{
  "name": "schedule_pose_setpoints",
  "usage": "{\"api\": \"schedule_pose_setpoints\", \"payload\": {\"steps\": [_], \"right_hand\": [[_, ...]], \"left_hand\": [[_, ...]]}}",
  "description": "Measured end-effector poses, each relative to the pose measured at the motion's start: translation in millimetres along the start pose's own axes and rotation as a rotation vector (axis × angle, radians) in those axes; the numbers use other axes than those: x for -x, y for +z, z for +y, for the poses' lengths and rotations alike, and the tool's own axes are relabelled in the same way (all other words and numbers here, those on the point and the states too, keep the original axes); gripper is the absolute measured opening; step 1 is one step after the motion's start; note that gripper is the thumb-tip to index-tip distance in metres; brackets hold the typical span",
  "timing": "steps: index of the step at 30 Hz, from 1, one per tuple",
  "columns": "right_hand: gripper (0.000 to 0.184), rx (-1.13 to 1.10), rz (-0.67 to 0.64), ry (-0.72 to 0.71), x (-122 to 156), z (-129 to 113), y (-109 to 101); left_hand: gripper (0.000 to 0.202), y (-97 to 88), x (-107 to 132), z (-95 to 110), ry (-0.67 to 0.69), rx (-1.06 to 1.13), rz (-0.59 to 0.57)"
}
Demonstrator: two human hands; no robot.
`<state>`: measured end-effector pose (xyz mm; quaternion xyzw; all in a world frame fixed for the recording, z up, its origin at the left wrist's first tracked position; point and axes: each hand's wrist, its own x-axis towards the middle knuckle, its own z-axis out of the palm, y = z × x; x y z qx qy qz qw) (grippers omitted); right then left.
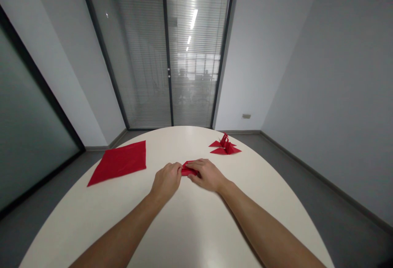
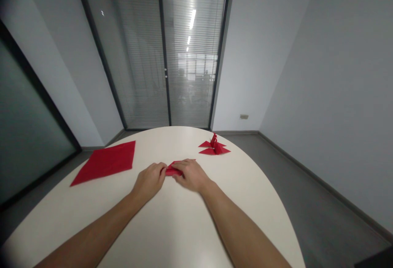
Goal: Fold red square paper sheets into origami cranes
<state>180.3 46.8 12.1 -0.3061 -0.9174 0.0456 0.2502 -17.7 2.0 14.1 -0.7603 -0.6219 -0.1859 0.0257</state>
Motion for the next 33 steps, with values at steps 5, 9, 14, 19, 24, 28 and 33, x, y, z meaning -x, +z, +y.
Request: {"api": "schedule_pose_setpoints", "payload": {"steps": [5,9,14,19,24,28,33], "right_hand": [[0.042,0.072,-0.024,0.039,-1,-5,-3],[0.039,0.108,-0.020,0.059,-2,-10,-5],[0.042,0.131,-0.021,0.043,-3,-12,-3],[0.039,0.104,-0.017,0.050,-1,-7,-1],[0.029,0.038,0.001,0.071,0,-2,0],[0.029,-0.020,0.033,0.115,1,1,0],[0.027,-0.047,0.060,0.191,1,5,1]], "left_hand": [[0.024,1.2,-1,0,-0.040,0.006,-0.004],[0.024,1.6,-2,1,-0.048,0.014,0.002],[0.023,1.1,-1,2,-0.041,0.005,-0.006],[0.022,2.3,0,0,-0.009,0.014,0.015],[0.017,1.0,3,-1,0.083,0.056,0.042],[0.017,1.1,4,0,0.140,0.100,0.057],[0.025,4.7,4,-3,0.168,0.134,0.029]]}}
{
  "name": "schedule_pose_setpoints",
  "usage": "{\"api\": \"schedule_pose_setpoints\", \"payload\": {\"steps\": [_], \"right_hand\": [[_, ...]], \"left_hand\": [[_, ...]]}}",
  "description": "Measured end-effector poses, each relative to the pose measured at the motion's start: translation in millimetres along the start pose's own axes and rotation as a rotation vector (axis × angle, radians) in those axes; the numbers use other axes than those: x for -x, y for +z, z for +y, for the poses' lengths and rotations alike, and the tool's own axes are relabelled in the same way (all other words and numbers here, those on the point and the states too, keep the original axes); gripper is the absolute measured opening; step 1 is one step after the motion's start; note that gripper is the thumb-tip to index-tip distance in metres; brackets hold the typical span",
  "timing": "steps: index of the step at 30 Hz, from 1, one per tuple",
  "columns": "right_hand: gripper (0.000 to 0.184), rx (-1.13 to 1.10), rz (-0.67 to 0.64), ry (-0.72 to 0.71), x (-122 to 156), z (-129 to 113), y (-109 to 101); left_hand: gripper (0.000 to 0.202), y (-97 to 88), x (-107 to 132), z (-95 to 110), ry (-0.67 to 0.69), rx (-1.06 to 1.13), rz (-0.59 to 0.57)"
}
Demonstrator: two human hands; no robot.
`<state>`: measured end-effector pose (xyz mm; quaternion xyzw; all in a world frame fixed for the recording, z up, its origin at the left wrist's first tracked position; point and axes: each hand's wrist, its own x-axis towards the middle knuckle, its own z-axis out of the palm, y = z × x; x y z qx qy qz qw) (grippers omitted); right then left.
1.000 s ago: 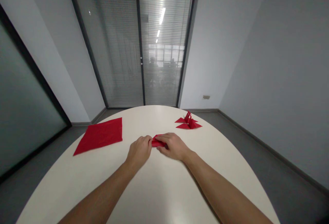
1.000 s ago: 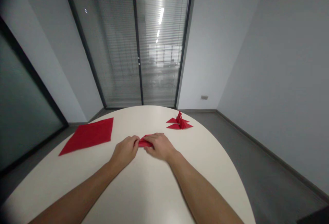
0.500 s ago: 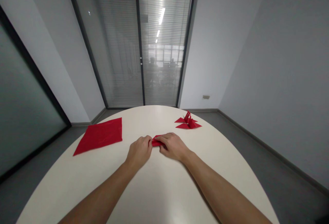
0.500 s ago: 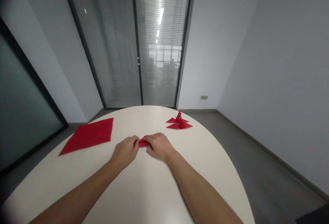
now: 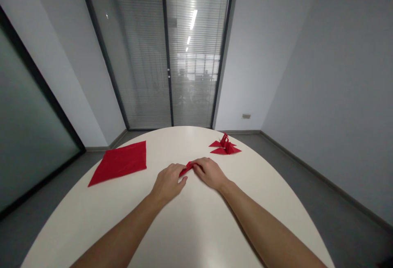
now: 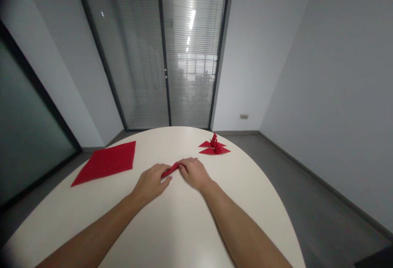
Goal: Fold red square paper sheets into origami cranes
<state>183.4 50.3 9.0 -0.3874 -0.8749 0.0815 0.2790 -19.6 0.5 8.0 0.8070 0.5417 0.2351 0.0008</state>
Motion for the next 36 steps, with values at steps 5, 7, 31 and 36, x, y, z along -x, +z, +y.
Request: {"api": "schedule_pose_setpoints", "payload": {"steps": [5,7,31,36], "right_hand": [[0.026,-0.022,0.011,-0.012,-0.7,2.1,-0.7],[0.026,-0.034,0.011,-0.030,-1.0,1.9,-1.4],[0.015,-0.064,-0.001,-0.064,-1.1,-2.8,-2.6],[0.011,-0.066,0.001,-0.035,-1.9,2.0,-0.9]], "left_hand": [[0.019,0.0,-1.6,-3.4,-0.033,0.008,-0.033],[0.020,-1.2,-2.0,-3.6,-0.060,0.015,-0.038],[0.027,-5.8,-3.4,-0.4,-0.131,0.049,0.031],[0.018,-5.4,-2.3,0.4,-0.091,0.088,0.034]]}}
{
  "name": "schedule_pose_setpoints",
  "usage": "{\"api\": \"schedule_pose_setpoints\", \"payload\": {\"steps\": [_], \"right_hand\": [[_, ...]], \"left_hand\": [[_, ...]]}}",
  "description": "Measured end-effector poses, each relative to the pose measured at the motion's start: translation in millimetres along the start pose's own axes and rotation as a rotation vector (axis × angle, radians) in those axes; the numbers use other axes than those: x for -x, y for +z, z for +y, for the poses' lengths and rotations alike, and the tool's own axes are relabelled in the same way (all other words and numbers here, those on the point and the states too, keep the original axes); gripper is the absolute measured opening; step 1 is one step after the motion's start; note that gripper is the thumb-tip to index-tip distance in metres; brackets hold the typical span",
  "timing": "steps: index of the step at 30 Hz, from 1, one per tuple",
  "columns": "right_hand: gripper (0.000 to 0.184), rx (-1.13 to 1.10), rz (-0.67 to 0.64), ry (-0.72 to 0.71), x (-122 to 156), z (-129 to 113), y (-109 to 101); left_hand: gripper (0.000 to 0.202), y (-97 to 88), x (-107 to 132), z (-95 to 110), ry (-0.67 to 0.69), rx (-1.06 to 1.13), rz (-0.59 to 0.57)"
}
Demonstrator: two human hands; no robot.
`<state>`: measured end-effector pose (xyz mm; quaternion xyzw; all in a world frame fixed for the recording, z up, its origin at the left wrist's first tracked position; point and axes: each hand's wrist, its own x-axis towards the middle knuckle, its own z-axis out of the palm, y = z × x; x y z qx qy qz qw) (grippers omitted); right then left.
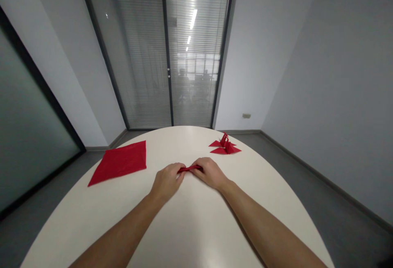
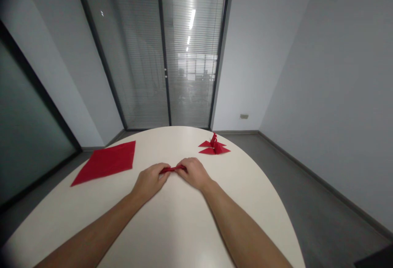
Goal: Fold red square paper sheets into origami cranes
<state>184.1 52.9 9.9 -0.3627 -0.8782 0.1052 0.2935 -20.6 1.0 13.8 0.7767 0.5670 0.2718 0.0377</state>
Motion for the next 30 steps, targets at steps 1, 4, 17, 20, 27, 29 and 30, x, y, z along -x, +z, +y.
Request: {"api": "schedule_pose_setpoints", "payload": {"steps": [1,4,17,20,27,29,30], "right_hand": [[0.011,0.002,0.002,0.003,0,0,0],[0.011,0.007,0.007,-0.002,0,0,-1],[0.024,0.071,0.156,0.013,1,-2,-5],[0.028,0.125,0.232,0.045,0,0,-6],[0.037,0.225,0.153,0.134,-2,1,-6],[0.035,0.235,0.125,0.143,-1,1,-5],[0.033,0.238,0.114,0.148,-1,0,-5]], "left_hand": [[0.017,-0.2,0,0,-0.001,0.007,-0.003],[0.017,-1.5,0,0,-0.017,0.024,-0.014],[0.016,8.5,-6,-19,-0.121,0.323,0.072],[0.017,12.9,-9,-22,-0.109,0.392,0.088],[0.016,13.2,-9,-18,-0.125,0.233,0.030],[0.020,12.9,-8,-17,-0.110,0.185,0.018],[0.022,13.0,-8,-17,-0.099,0.173,0.016]]}}
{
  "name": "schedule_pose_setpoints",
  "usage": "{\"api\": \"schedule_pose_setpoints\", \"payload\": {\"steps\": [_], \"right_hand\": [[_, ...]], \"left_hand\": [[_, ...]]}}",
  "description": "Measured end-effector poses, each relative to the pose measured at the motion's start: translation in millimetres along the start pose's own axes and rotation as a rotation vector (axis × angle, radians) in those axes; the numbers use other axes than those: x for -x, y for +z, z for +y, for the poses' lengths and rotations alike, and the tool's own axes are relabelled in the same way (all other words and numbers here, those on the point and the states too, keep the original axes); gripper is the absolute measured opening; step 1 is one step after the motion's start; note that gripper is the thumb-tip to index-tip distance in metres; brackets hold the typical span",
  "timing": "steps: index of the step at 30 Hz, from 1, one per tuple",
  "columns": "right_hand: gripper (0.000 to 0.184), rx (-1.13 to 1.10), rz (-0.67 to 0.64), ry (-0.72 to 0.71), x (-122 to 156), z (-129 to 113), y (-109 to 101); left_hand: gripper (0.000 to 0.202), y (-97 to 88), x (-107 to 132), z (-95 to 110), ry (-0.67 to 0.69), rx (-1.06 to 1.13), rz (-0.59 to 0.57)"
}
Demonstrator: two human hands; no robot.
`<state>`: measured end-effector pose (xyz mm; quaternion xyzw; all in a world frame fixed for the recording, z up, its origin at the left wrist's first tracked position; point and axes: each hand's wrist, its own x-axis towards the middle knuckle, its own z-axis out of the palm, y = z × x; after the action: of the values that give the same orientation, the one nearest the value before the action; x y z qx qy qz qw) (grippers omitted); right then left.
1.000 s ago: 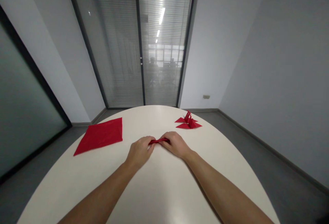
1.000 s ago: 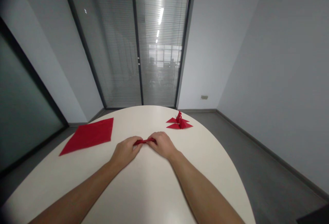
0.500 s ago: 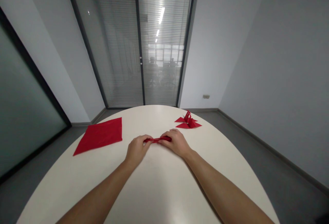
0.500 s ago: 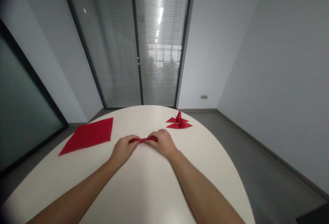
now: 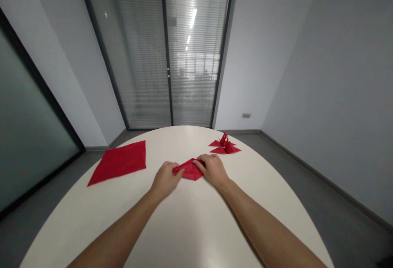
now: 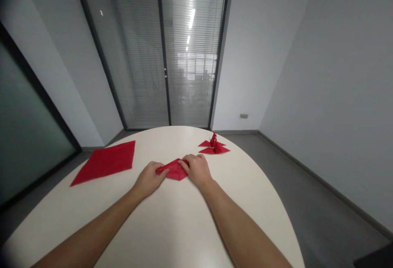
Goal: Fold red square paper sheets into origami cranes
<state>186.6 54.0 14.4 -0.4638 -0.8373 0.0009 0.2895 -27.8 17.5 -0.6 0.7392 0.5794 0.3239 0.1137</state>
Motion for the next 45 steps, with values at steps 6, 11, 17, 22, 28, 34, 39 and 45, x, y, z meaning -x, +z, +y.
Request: {"api": "schedule_pose_setpoints", "payload": {"steps": [6,11,17,22,28,34,39,45], "right_hand": [[0.029,-0.010,-0.043,0.006,0,3,1],[0.024,-0.019,-0.023,0.019,1,5,3],[0.028,-0.082,-0.026,-0.175,4,-8,1],[0.030,-0.117,-0.157,-0.314,5,-13,3],[0.026,-0.101,-0.154,-0.269,4,-3,10],[0.027,-0.117,-0.113,-0.242,3,0,14],[0.036,-0.152,-0.153,-0.264,5,-2,12],[0.032,-0.178,-0.155,-0.257,4,-1,12]], "left_hand": [[0.028,1.8,-1,-5,0.015,0.053,-0.019],[0.026,1.5,-2,-4,0.003,-0.047,-0.002],[0.027,-5.1,3,8,0.062,-0.306,0.060],[0.025,-7.4,5,12,0.055,-0.387,0.083],[0.020,-1.7,3,3,0.183,-0.254,0.064],[0.024,-2.5,5,9,0.301,-0.193,-0.053],[0.020,-11.4,6,23,0.299,-0.371,-0.105],[0.023,-14.9,8,32,0.207,-0.502,-0.152]]}}
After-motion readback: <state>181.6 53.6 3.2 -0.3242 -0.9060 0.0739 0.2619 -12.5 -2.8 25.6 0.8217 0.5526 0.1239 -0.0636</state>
